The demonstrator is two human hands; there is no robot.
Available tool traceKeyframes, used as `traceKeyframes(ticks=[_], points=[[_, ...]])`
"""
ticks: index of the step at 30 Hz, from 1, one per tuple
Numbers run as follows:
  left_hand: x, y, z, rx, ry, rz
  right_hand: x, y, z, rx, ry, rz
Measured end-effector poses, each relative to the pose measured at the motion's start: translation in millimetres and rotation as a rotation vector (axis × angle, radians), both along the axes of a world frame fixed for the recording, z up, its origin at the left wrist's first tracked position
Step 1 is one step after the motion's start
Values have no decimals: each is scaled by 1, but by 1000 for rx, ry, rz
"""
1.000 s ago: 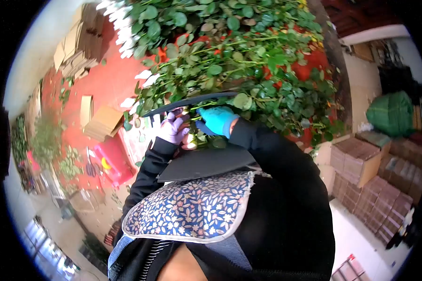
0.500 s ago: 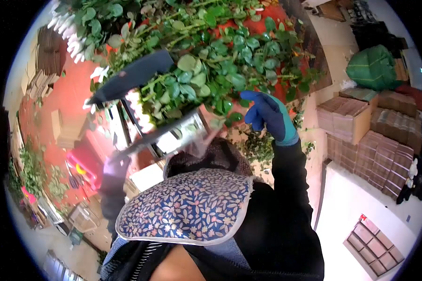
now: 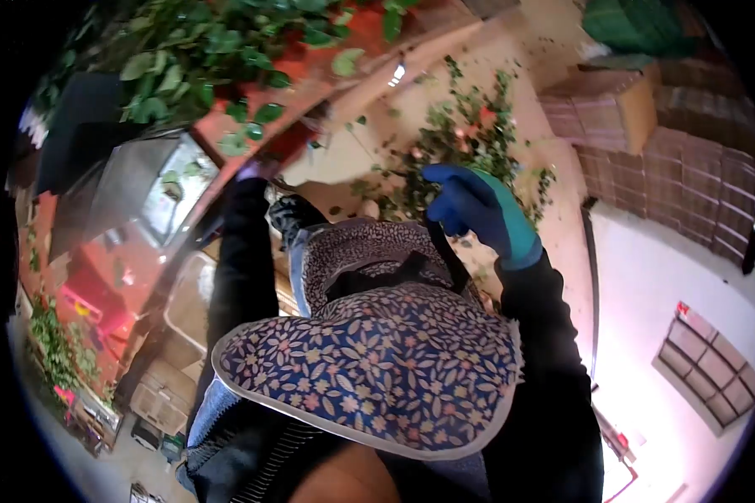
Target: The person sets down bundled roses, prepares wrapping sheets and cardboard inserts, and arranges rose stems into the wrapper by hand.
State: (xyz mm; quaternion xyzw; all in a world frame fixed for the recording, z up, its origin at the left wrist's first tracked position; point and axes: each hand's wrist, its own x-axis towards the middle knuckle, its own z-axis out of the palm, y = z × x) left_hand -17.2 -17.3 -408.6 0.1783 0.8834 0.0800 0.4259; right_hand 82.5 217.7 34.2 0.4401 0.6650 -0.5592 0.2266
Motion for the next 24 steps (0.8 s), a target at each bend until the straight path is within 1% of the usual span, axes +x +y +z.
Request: traceKeyframes(ticks=[1,2,3,4,6,9,10,12,13,14,16,18,19,20,21,22,23,24], points=[[-19,-1,-21,-11,2,-4,2,-4,4,102,-75,-32],[-38,0,-36,-16,-2,5,-1,-10,2,136,-89,-53],[-16,-25,-13,-102,-36,2,33,15,22,37,-223,-71],[-23,-31,-17,-125,-42,10,26,18,20,77,-238,-120],[-25,-44,-9,-160,-55,9,24,17,18,60,-232,-131],[-38,-56,-8,-175,-38,-9,31,7,5,49,-240,-219],[-26,-70,2,-201,-50,-6,64,-5,11,15,-276,-226],[-31,-77,1,-216,-41,-9,70,-10,1,-127,-207,-277],[-35,-79,4,-225,-40,-10,62,-10,5,-108,-292,-256],[-35,-86,3,-235,-39,-9,69,-12,1,-123,-305,-265],[-39,-93,5,-251,-44,3,82,-14,-10,-66,-249,-131],[-42,-94,15,-259,-51,7,94,-21,-17,-72,-251,-139],[-40,-95,24,-251,-70,6,106,-23,-26,-127,-214,-206],[-33,-92,40,-208,-92,-6,112,-23,-34,-176,-167,-267],[-17,-89,60,-80,-130,-35,117,-24,-44,-185,-190,-279],[29,-78,77,241,-189,-127,133,-20,-59,-194,-162,-262],[75,-68,93,601,-312,-226,154,-12,-77,-330,-124,-437],[120,-58,111,900,-463,-332,171,-4,-95,-476,-88,-599]])
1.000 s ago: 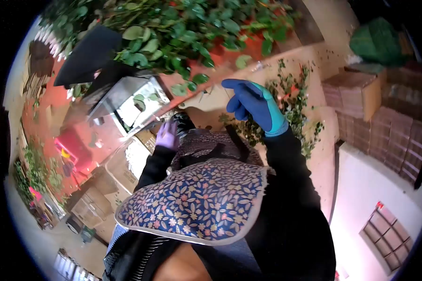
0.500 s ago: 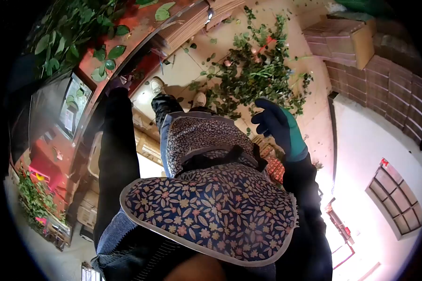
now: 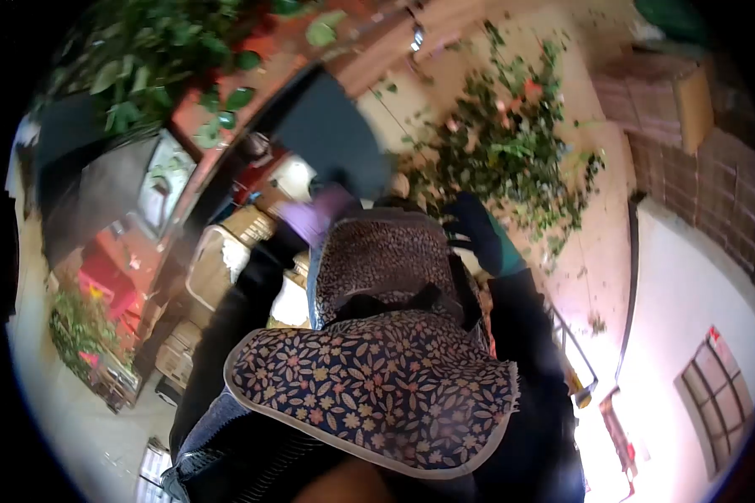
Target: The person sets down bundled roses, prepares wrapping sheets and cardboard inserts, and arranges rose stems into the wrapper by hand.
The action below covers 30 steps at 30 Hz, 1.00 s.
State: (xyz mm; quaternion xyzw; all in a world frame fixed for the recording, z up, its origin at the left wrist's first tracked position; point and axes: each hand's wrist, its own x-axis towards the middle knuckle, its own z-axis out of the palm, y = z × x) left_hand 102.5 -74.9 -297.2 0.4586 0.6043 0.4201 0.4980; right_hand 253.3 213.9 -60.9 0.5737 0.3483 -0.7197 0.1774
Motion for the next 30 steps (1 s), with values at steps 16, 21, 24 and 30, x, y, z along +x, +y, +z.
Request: traceKeyframes(ticks=[16,21,24,30], points=[[-94,70,159,115,839,315,-154,70,-36,576,736,278],[-100,67,171,30,914,418,-208,61,-13,-149,751,-126],[-93,65,174,-2,924,463,-215,66,-18,-175,777,-29],[-92,57,174,-44,879,496,-233,68,-23,-14,714,50]])
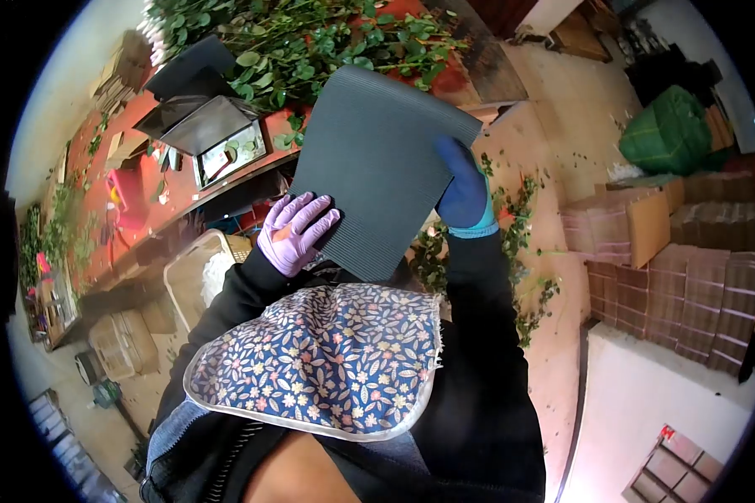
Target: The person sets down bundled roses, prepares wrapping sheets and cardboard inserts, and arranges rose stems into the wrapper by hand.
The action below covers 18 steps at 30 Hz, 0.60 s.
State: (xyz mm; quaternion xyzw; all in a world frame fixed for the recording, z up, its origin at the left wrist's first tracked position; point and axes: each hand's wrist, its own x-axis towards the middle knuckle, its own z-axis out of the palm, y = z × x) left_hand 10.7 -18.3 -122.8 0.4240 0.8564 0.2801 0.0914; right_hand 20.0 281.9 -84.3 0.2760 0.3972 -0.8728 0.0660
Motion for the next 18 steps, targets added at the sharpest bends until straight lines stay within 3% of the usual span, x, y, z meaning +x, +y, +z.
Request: traceKeyframes(ticks=[2,3,5,9,13,16,18], points=[[-2,-1,4,-3,36,37,-3,10,-10,192,79,65],[-1,-2,-1,46,62,60,-9,11,-9,174,97,83],[-5,-3,5,82,75,78,-13,11,-1,-125,121,39],[-25,1,31,170,291,317,-23,17,26,-22,133,-69],[-65,0,53,469,-53,323,-57,29,58,173,172,-95],[-99,-29,102,469,-458,194,-102,35,100,219,296,9],[-129,-51,134,626,-291,144,-144,32,135,436,418,-48]])
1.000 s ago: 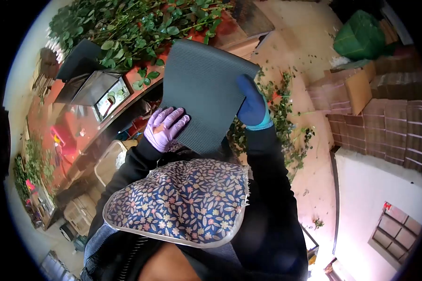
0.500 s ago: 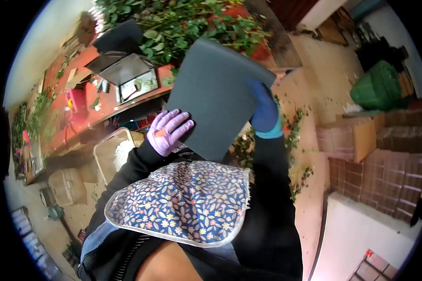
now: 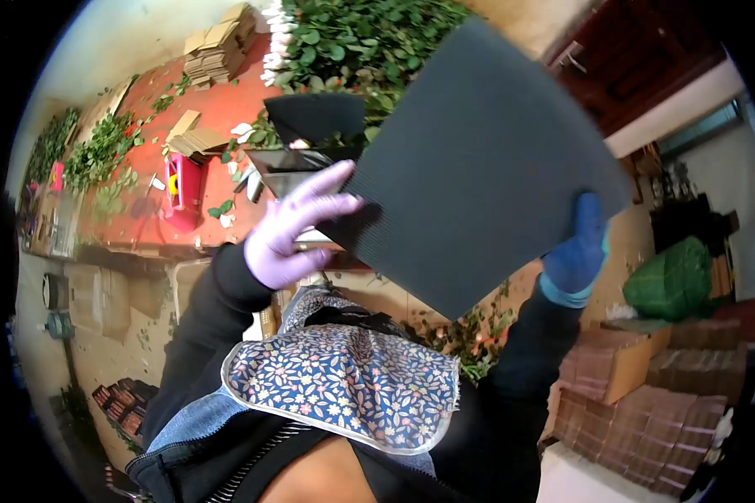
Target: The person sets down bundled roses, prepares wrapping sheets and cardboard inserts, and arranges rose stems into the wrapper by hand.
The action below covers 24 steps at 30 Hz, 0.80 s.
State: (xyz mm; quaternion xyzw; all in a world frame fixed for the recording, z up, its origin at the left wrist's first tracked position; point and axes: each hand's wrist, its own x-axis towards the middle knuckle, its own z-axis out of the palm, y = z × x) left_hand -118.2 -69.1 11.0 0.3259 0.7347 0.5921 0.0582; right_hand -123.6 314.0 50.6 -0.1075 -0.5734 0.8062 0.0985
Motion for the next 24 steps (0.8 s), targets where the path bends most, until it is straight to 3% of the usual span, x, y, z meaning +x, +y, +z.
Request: traceKeyframes(ticks=[1,2,3,4,6,7,9,13,14,16,18,20,22,24], points=[[-2,-5,-5,150,-121,26,-11,-10,22,10,16,17],[-12,-13,-4,294,-245,50,-29,-30,48,44,210,176],[-21,-17,0,392,-252,152,-42,-43,61,76,403,334],[-28,-19,2,489,-260,254,-57,-40,58,73,412,349],[-45,-21,9,502,-351,322,-99,-24,45,353,668,496],[-51,-25,-1,381,-368,312,-117,-16,25,414,781,550],[-50,-22,-34,247,-380,262,-119,-44,15,393,470,548],[-16,-11,-155,22,-361,250,-95,-79,-36,360,60,502],[-3,-6,-144,-111,-561,251,-87,-78,-48,387,-25,509],[16,9,-174,64,-895,236,-79,-70,-50,645,-176,534],[27,11,-145,-116,-675,251,-61,-58,-43,862,-188,219],[39,13,-155,-122,-662,270,-36,-71,-10,994,109,124],[38,7,-160,-220,-580,273,-7,-97,18,885,32,488],[44,1,-155,-274,-603,279,-7,-124,-3,1211,334,869]])
